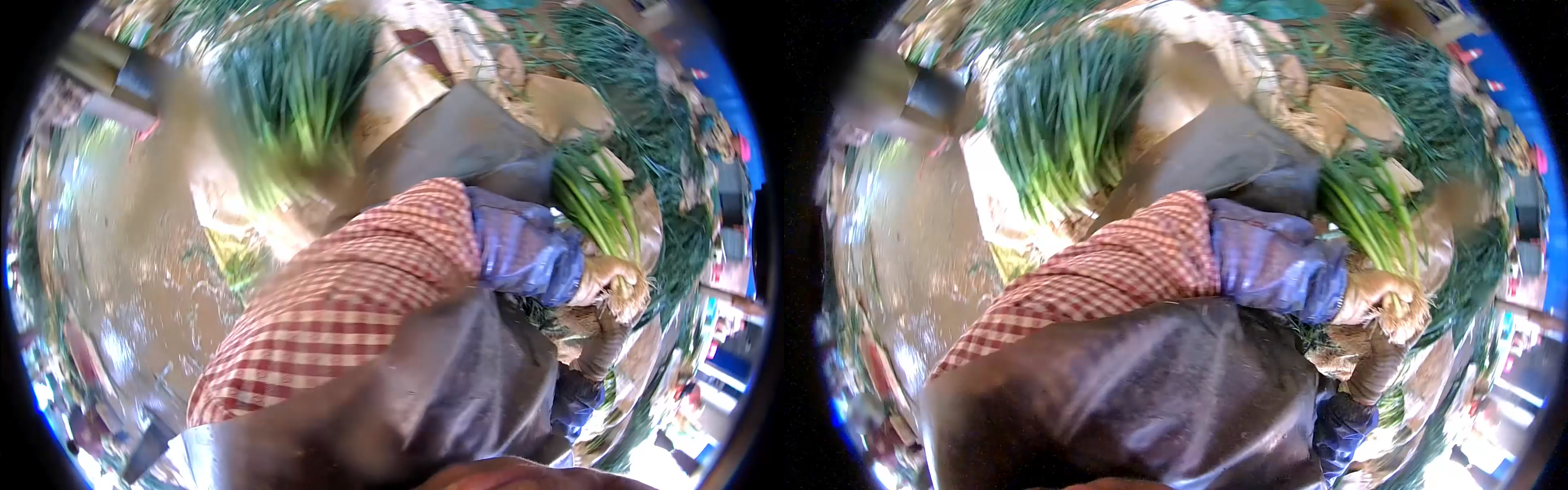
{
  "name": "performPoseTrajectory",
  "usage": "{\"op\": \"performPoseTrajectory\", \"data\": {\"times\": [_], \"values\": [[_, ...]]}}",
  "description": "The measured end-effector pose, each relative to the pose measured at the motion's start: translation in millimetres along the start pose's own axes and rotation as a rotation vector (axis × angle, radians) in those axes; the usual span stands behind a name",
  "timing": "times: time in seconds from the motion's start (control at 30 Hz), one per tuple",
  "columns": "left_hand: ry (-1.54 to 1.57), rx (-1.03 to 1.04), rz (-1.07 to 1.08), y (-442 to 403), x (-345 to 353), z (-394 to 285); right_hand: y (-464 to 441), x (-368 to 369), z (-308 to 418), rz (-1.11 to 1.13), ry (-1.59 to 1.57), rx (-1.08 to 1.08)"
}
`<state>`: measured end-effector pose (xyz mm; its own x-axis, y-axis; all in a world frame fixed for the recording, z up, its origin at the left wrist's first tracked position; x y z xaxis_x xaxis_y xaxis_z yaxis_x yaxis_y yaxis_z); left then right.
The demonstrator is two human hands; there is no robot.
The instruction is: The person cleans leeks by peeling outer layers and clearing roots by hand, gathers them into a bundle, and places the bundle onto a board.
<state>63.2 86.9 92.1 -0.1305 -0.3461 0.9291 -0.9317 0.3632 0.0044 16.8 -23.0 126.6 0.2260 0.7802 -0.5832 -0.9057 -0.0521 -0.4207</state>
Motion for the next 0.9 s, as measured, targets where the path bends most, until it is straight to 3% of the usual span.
{"op": "performPoseTrajectory", "data": {"times": [0.03, 0.1, 0.13, 0.17, 0.27, 0.33, 0.37, 0.43, 0.53, 0.6, 0.63, 0.67, 0.7, 0.73, 0.77, 0.83, 0.9], "values": [[-0.066, -0.07, -0.064, 3, -1, -2, 13, 16, 32, -0.041, -0.454, 0.367], [0.089, -0.169, 0.16, 13, 12, -6, 11, 22, 37, -0.065, -0.54, 0.302], [-0.001, -0.038, 0.315, 0, 22, -17, 0, 12, 20, -0.042, -0.485, 0.378], [-0.084, 0.05, -0.186, 14, 0, -32, -2, 11, 20, -0.025, -0.433, 0.439], [-0.079, 0.321, 0.464, 40, 50, -75, -20, 3, 76, 0.066, -0.525, 0.543], [-0.111, -0.316, 0.504, 72, 44, -44, -37, -26, 77, 0.127, -0.444, 0.545], [-0.344, -0.508, 0.486, 82, 30, -41, -50, -47, 71, 0.131, -0.374, 0.525], [-0.368, -0.495, 0.662, 88, 20, -58, -85, -97, 48, 0.064, -0.218, 0.505], [-0.714, -0.193, 0.537, 86, 24, -138, -133, -195, 21, -0.113, -0.118, 0.505], [-0.754, -0.03, 0.385, 56, 8, -180, -150, -241, 13, -0.249, -0.245, 0.502], [-0.729, 0.287, 0.422, 49, 29, -209, -155, -254, 12, -0.319, -0.371, 0.476], [-0.879, 0.341, 0.271, 43, 32, -227, -157, -251, 21, -0.375, -0.477, 0.395], [-0.576, 0.332, 0.398, 32, 40, -232, -157, -247, 30, -0.422, -0.582, 0.308], [-0.756, 0.489, 0.428, 37, 67, -241, -138, -222, 67, -0.284, -0.597, 0.471], [-0.93, 0.644, 0.437, 47, 93, -247, -125, -202, 109, -0.2, -0.053, 0.286], [-0.836, 0.681, 0.576, 26, 124, -233, -105, -156, 181, 0.013, 0.087, -0.108], [-0.999, 0.638, 0.66, 14, 146, -193, -91, -125, 234, -0.031, -0.144, 0.024]]}}
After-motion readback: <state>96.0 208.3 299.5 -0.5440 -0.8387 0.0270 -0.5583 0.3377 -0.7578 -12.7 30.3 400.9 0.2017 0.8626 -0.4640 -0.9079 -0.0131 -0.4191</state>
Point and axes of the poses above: each hand's wrist, its own y-axis away from the middle knuckle, its own x-axis out of the palm, z = x × y, the point moved 8 cm from there along -y, towards the middle knuckle, and after that the axes turned 4 degrees about -z, right-handed, at the moved point
